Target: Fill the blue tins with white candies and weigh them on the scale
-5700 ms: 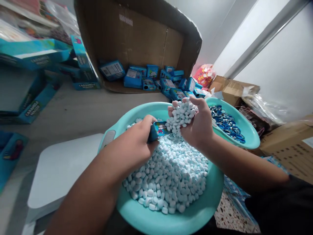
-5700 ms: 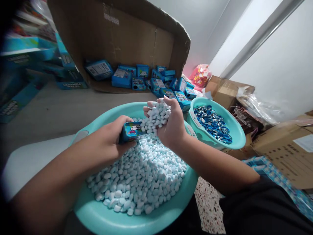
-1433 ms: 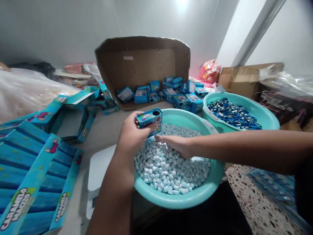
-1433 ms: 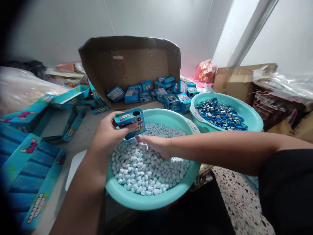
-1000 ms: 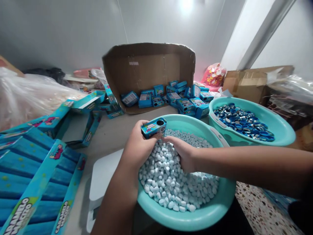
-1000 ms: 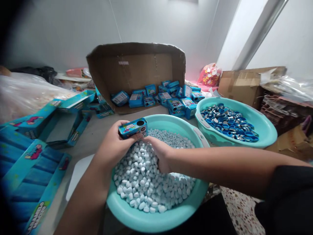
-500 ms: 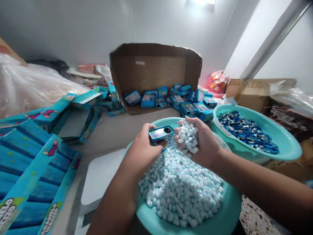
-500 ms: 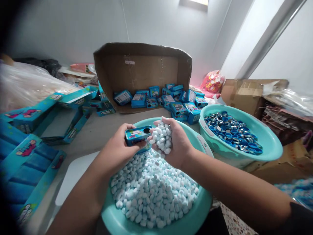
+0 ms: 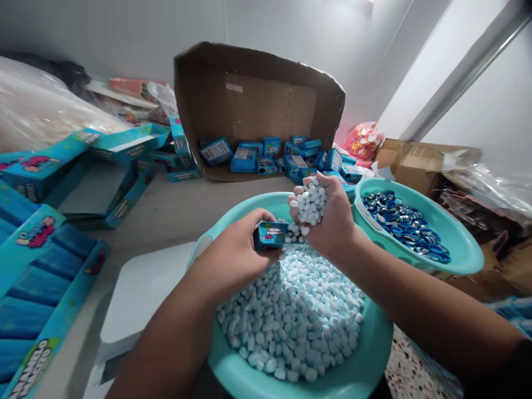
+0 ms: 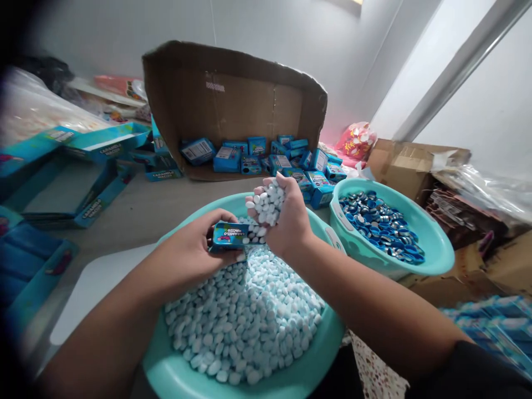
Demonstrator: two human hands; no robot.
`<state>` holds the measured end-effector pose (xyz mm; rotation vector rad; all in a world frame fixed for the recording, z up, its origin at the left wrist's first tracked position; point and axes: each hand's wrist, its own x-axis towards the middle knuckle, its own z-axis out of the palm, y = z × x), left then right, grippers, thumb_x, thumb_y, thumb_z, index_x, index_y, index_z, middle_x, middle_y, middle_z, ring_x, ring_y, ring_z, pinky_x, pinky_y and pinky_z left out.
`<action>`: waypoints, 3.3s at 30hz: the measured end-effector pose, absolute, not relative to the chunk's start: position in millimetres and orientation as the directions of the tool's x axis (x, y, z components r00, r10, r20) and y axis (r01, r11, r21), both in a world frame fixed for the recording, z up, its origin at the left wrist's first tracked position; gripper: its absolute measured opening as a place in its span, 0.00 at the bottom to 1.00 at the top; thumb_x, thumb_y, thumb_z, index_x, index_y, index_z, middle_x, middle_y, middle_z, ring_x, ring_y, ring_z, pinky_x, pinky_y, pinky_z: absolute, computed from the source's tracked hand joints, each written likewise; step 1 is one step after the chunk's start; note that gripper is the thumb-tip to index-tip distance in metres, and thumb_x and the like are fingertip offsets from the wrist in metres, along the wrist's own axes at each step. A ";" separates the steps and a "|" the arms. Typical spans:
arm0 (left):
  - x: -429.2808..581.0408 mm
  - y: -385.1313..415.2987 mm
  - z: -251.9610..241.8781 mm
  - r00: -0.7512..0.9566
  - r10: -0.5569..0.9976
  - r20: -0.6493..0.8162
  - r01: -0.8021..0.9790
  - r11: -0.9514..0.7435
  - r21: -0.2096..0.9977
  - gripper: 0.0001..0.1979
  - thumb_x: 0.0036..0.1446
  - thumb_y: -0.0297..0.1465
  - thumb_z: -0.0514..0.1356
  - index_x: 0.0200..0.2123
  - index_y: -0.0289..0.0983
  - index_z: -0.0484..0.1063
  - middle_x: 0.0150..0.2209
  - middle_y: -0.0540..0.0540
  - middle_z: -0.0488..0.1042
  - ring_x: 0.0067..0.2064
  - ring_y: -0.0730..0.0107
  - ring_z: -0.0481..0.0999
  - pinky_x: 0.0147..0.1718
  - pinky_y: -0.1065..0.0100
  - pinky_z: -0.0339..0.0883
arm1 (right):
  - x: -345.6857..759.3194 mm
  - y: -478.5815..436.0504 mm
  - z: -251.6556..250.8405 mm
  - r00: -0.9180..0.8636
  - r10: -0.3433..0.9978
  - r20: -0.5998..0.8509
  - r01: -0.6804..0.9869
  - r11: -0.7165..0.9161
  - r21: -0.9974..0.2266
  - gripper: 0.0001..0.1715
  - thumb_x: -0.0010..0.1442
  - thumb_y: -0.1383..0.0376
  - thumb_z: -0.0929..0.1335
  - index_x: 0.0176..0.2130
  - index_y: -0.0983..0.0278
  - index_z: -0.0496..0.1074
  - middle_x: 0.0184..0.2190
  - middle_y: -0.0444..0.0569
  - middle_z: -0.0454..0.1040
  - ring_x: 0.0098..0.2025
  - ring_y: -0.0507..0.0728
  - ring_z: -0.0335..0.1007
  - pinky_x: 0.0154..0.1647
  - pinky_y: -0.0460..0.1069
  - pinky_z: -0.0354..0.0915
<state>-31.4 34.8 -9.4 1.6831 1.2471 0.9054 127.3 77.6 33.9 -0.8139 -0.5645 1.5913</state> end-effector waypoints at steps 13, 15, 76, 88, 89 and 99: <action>-30.7 30.2 -4.0 0.238 0.971 0.004 0.430 -0.108 0.896 0.17 0.52 0.36 0.68 0.45 0.44 0.70 0.36 0.53 0.79 0.37 0.60 0.80 0.35 0.63 0.68 | 126.4 72.8 22.2 -0.006 1.000 -0.006 -0.512 -0.008 -0.859 0.12 0.54 0.55 0.68 0.29 0.60 0.66 0.24 0.41 0.70 0.28 0.52 0.72 0.31 0.48 0.70; -30.0 30.2 -3.5 0.236 0.972 0.009 0.420 -0.110 0.901 0.16 0.52 0.35 0.68 0.45 0.44 0.71 0.37 0.53 0.79 0.38 0.61 0.80 0.36 0.63 0.68 | 126.6 72.2 21.5 -0.011 1.000 0.026 -0.488 0.017 -0.873 0.12 0.55 0.54 0.68 0.29 0.60 0.67 0.24 0.42 0.70 0.29 0.53 0.72 0.33 0.49 0.71; -31.0 31.3 -2.8 0.127 0.992 -0.005 0.475 -0.056 0.878 0.20 0.50 0.38 0.68 0.46 0.44 0.69 0.38 0.51 0.78 0.39 0.61 0.78 0.37 0.63 0.69 | 173.6 61.9 23.2 -0.676 0.590 0.442 0.433 0.803 -0.410 0.10 0.61 0.71 0.67 0.38 0.63 0.79 0.35 0.50 0.73 0.37 0.55 0.70 0.41 0.52 0.66; -30.9 30.0 -0.8 0.073 0.997 0.017 0.517 -0.052 0.854 0.21 0.50 0.38 0.68 0.47 0.43 0.69 0.38 0.49 0.79 0.37 0.59 0.79 0.34 0.63 0.69 | 177.7 64.1 22.0 -0.559 0.728 0.397 0.509 0.679 -0.528 0.06 0.60 0.70 0.68 0.38 0.63 0.76 0.33 0.46 0.73 0.35 0.52 0.69 0.34 0.48 0.63; -30.7 29.9 -0.7 0.084 0.996 0.015 0.514 -0.056 0.856 0.21 0.50 0.38 0.68 0.47 0.43 0.69 0.38 0.49 0.79 0.37 0.59 0.79 0.35 0.63 0.69 | 176.9 64.0 21.6 -0.564 0.731 0.384 0.501 0.673 -0.544 0.07 0.60 0.70 0.68 0.39 0.64 0.77 0.34 0.47 0.74 0.35 0.52 0.69 0.34 0.47 0.63; -29.9 29.9 0.7 0.040 0.999 0.015 0.557 -0.034 0.830 0.21 0.50 0.40 0.68 0.46 0.45 0.69 0.38 0.51 0.79 0.38 0.59 0.80 0.35 0.63 0.69 | 168.3 61.9 19.7 -0.468 0.767 0.439 0.485 0.638 -0.598 0.08 0.64 0.67 0.67 0.37 0.63 0.78 0.32 0.45 0.79 0.33 0.52 0.69 0.33 0.47 0.62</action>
